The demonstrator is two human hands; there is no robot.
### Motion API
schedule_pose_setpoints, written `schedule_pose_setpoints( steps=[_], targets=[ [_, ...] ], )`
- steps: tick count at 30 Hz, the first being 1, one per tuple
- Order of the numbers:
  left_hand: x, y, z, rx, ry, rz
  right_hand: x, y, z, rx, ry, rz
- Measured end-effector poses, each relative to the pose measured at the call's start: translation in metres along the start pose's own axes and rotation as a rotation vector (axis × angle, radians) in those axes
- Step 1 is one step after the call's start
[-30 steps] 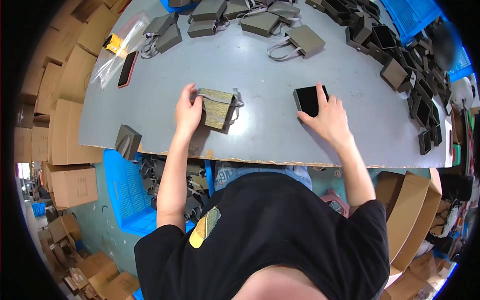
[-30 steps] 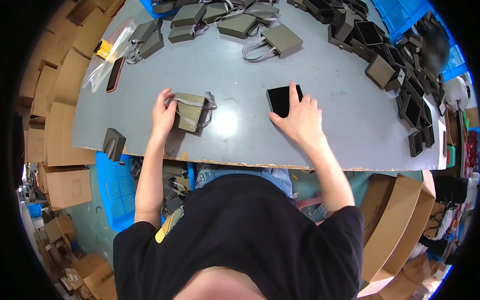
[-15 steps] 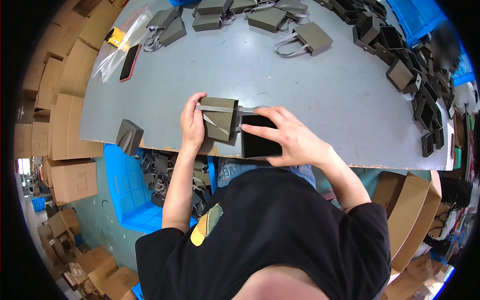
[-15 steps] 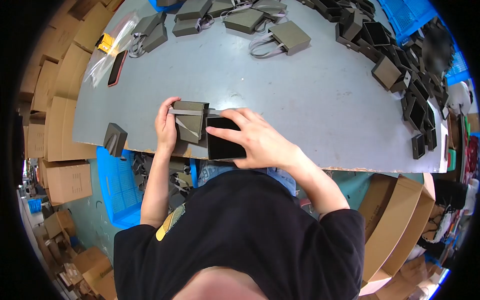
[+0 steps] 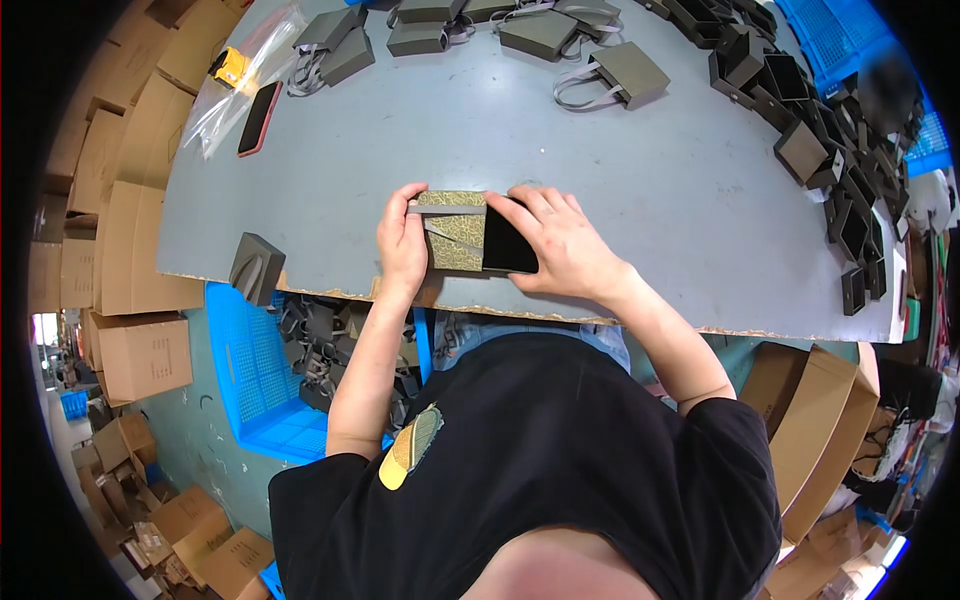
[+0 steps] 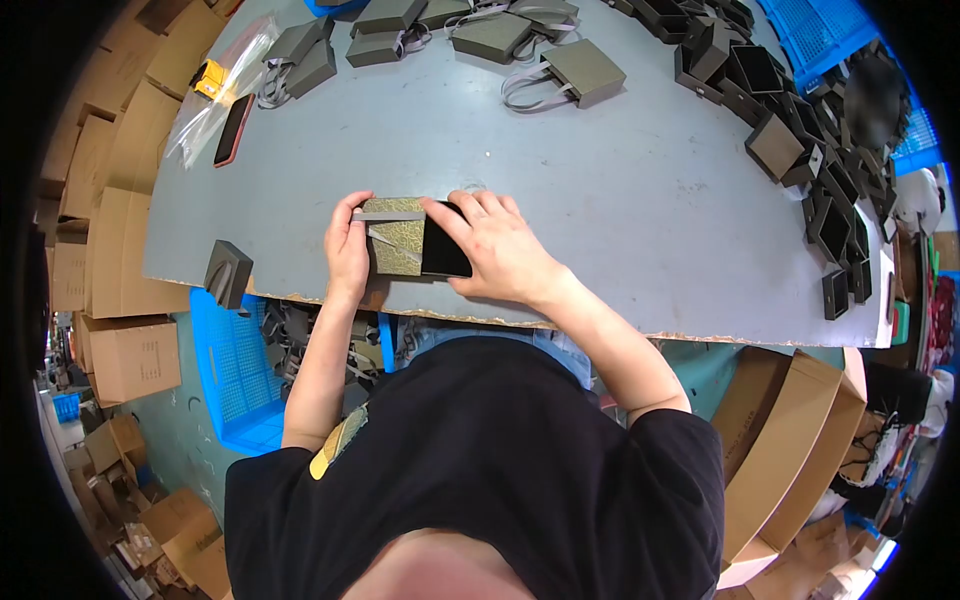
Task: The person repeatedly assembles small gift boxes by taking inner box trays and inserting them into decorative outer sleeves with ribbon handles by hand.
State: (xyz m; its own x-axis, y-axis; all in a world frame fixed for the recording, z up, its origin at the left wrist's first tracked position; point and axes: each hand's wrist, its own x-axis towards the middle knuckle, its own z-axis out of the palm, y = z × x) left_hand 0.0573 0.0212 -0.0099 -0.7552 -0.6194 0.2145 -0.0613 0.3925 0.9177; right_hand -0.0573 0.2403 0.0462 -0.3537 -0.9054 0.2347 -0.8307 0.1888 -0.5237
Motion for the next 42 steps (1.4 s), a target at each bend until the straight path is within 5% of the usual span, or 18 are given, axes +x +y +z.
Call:
schedule_pose_setpoints(
  steps=[2,6,10,13,14,15,17,20,23,26,28,33,38,40,42],
  targets=[
    [0.000,-0.004,-0.001,-0.013,-0.056,-0.019,0.003,-0.002,0.006,0.026,0.009,-0.044],
    [-0.009,0.008,0.012,0.033,-0.083,-0.027,0.014,0.017,0.057,0.821,0.539,0.134],
    [-0.021,0.027,0.019,0.168,-0.230,0.066,0.032,-0.011,0.074,0.912,0.560,0.144],
    [-0.029,0.044,0.007,0.300,-0.306,0.194,0.031,-0.011,0.077,0.934,0.507,0.146],
    [-0.028,0.052,-0.007,0.363,-0.451,0.091,0.026,-0.014,0.077,1.008,0.425,0.169],
    [-0.023,0.066,-0.022,0.526,-0.583,0.251,0.023,-0.022,0.077,1.043,0.316,0.196],
    [-0.023,0.092,-0.053,0.560,-0.746,0.124,0.023,-0.031,0.053,1.040,-0.101,0.092],
    [-0.037,0.087,-0.106,1.100,-0.772,0.182,0.033,-0.011,-0.004,0.777,-0.131,0.111],
    [-0.030,0.087,-0.138,1.037,-0.811,-0.070,0.049,0.088,-0.037,0.019,0.358,0.123],
    [0.000,0.108,-0.140,1.004,-0.852,-0.161,0.065,0.176,-0.063,-0.471,0.409,0.450],
    [0.032,0.102,-0.121,0.995,-0.748,0.067,0.070,0.201,-0.074,-0.648,0.392,0.687],
    [0.186,0.031,-0.023,0.603,-0.262,0.332,0.056,0.189,-0.055,-0.405,0.259,0.730],
    [0.297,-0.017,0.059,0.908,-0.034,0.268,0.023,0.136,-0.083,-0.114,0.049,0.502],
    [0.320,-0.028,0.072,0.921,-0.087,0.136,0.016,0.168,-0.114,-0.015,0.304,0.505],
    [0.324,-0.026,0.077,0.961,-0.084,0.074,0.011,0.231,-0.154,-0.551,0.692,0.461]
  ],
)
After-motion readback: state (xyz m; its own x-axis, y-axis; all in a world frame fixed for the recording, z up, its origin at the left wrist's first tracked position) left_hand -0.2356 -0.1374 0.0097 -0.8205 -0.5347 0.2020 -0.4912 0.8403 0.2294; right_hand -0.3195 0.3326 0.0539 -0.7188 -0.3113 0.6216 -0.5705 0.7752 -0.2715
